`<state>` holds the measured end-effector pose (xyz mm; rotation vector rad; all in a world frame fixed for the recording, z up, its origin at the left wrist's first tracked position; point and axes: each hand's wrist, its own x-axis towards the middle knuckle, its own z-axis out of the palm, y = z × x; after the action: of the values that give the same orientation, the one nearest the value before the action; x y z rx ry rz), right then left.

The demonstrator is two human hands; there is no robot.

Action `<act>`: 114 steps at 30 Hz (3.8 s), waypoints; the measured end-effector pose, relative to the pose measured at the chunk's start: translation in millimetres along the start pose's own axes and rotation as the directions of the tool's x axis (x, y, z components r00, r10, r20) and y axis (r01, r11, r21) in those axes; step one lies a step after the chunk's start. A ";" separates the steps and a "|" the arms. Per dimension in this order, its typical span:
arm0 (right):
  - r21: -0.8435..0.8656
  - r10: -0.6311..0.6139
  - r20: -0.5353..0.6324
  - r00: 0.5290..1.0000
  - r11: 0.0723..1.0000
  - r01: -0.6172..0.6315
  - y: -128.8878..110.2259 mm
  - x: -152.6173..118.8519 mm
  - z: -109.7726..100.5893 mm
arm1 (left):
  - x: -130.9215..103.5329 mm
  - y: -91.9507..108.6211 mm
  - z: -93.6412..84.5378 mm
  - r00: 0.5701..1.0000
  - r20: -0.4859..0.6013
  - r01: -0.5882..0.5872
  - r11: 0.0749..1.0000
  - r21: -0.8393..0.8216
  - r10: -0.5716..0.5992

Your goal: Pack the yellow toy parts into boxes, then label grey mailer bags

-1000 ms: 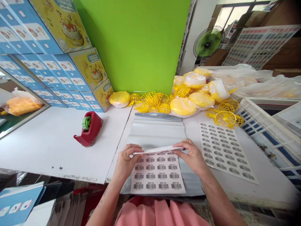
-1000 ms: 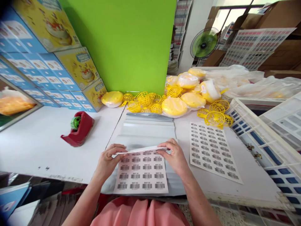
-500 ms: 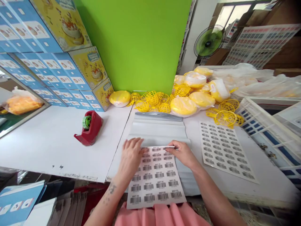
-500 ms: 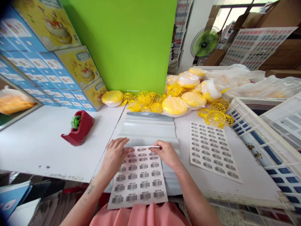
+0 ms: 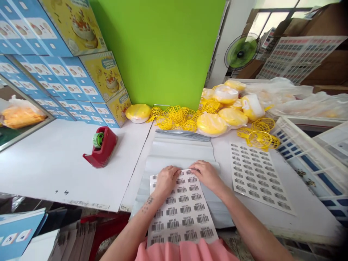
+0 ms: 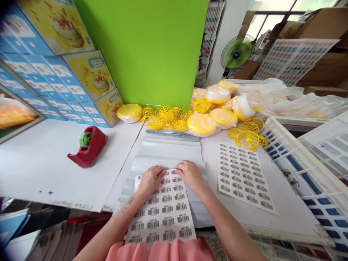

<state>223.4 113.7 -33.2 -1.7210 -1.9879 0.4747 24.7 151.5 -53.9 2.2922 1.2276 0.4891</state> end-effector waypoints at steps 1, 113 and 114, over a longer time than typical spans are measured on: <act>-0.045 -0.031 -0.018 0.999 0.999 0.030 0.6 -0.6 3.7 | -0.5 -0.3 1.4 1.000 -0.002 0.001 1.000 0.007 -0.001; -0.257 -0.009 -0.037 0.999 0.966 -0.001 22.4 58.0 -40.3 | -6.4 -8.0 19.1 0.978 -0.148 -0.110 0.968 0.227 0.146; -0.251 -0.011 -0.045 0.999 0.968 0.000 16.9 51.1 -46.8 | -7.7 -6.1 17.6 0.975 -0.149 -0.128 0.964 0.234 0.166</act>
<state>257.7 164.8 2.7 -1.8556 -2.0925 0.1843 25.7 143.5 -72.4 2.5913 1.2505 0.6381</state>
